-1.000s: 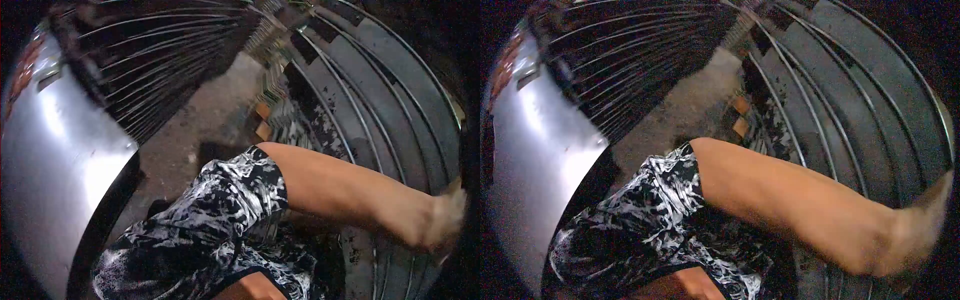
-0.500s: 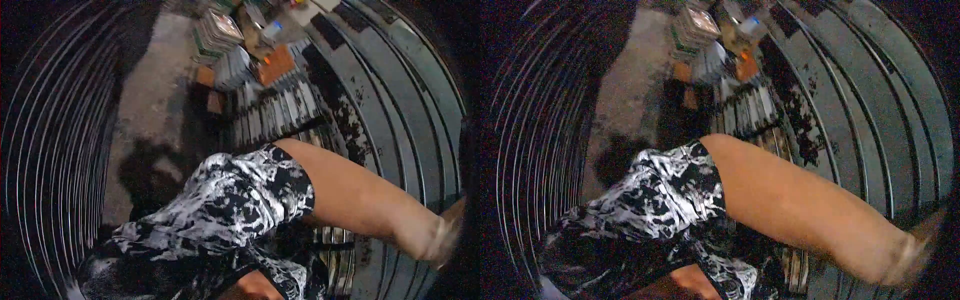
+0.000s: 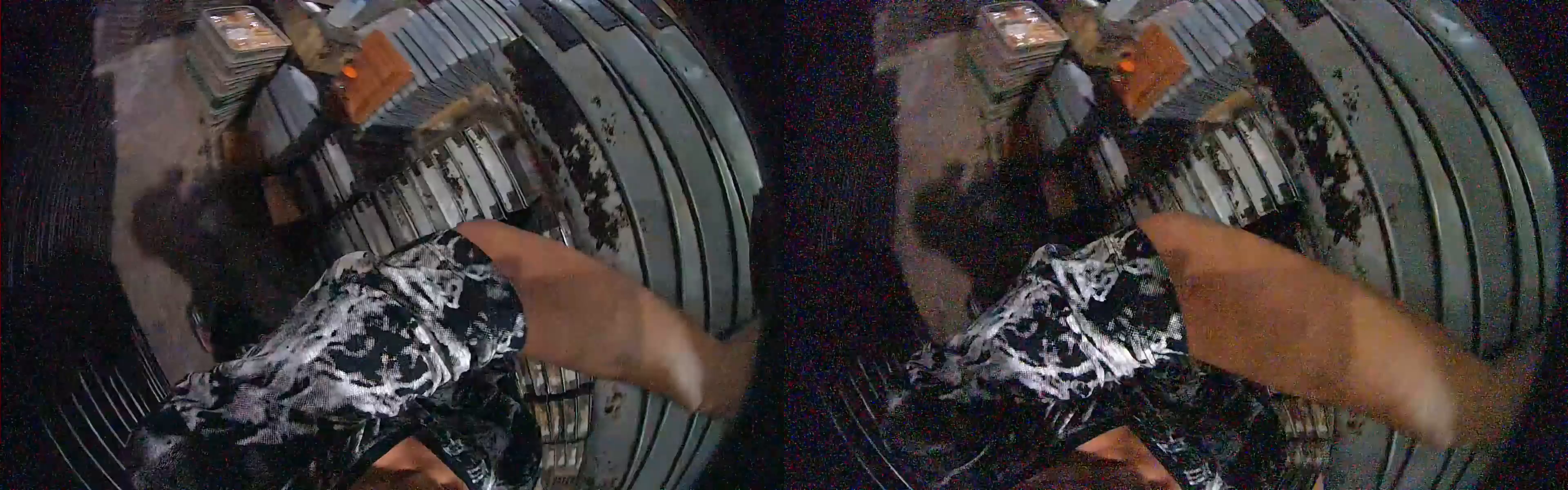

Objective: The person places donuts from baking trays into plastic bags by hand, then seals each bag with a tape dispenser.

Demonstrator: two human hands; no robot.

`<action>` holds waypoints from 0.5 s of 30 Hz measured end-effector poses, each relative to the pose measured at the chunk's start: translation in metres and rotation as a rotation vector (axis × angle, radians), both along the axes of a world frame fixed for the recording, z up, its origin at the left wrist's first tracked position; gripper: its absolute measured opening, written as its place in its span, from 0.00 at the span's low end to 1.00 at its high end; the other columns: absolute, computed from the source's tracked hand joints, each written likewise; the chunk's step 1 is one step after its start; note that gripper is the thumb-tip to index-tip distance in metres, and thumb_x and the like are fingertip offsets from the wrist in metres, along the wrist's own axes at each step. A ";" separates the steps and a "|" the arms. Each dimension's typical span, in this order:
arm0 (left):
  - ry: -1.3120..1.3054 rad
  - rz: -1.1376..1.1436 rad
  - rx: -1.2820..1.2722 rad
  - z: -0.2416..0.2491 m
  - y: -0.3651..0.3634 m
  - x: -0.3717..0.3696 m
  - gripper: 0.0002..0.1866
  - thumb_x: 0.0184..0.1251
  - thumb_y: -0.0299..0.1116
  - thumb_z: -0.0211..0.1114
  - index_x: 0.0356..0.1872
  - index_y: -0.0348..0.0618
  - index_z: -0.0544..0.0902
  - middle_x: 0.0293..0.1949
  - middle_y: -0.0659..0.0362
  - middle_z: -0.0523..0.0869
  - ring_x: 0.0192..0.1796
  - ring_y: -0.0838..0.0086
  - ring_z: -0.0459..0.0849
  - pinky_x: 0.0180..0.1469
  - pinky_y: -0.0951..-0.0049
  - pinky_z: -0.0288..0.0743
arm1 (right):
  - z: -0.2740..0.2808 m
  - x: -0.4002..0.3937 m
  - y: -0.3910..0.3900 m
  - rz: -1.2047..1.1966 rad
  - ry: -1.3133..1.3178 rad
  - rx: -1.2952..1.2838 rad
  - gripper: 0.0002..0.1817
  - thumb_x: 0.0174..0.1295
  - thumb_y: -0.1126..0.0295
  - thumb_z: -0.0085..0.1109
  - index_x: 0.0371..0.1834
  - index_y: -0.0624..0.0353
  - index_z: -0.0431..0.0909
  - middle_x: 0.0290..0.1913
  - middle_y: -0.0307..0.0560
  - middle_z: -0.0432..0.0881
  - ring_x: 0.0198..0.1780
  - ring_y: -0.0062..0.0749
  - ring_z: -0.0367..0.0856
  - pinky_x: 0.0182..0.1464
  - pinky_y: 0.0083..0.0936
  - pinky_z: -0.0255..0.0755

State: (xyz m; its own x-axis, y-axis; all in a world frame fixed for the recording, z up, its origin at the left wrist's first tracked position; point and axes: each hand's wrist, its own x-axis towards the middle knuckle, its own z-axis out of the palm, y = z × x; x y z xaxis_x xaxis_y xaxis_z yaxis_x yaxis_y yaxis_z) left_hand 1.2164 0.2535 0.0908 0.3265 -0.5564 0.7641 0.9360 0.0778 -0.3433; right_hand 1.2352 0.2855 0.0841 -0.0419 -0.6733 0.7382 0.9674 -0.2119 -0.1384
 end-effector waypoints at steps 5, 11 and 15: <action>-0.073 -0.087 0.008 0.091 -0.154 -0.003 0.13 0.51 0.39 0.52 0.31 0.42 0.79 0.36 0.56 0.77 0.45 0.64 0.72 0.57 0.56 0.57 | 0.061 -0.004 -0.148 -0.471 0.045 0.146 0.10 0.57 0.69 0.46 0.43 0.51 0.70 0.44 0.43 0.74 0.45 0.33 0.73 0.44 0.28 0.69; -0.141 -0.359 0.053 0.091 -0.241 -0.206 0.12 0.52 0.38 0.52 0.30 0.41 0.78 0.37 0.54 0.75 0.47 0.63 0.70 0.59 0.55 0.56 | 0.043 -0.215 -0.178 -0.958 -0.009 0.248 0.12 0.58 0.67 0.44 0.45 0.53 0.68 0.47 0.44 0.72 0.47 0.34 0.71 0.47 0.30 0.67; -0.135 -0.358 0.030 0.122 -0.087 -0.193 0.17 0.51 0.45 0.53 0.31 0.41 0.78 0.38 0.54 0.74 0.49 0.63 0.68 0.61 0.54 0.53 | 0.047 -0.197 0.018 -1.227 -0.068 0.305 0.14 0.59 0.65 0.43 0.47 0.53 0.67 0.48 0.45 0.70 0.49 0.34 0.70 0.49 0.31 0.65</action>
State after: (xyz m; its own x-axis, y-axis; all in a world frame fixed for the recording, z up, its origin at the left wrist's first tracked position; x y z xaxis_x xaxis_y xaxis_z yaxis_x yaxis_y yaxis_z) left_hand 1.0238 0.1666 0.2123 0.0052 -0.6399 0.7684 0.9424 -0.2539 -0.2178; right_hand 1.0383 0.3038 0.1311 -0.7890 -0.3067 0.5323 0.1653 -0.9405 -0.2969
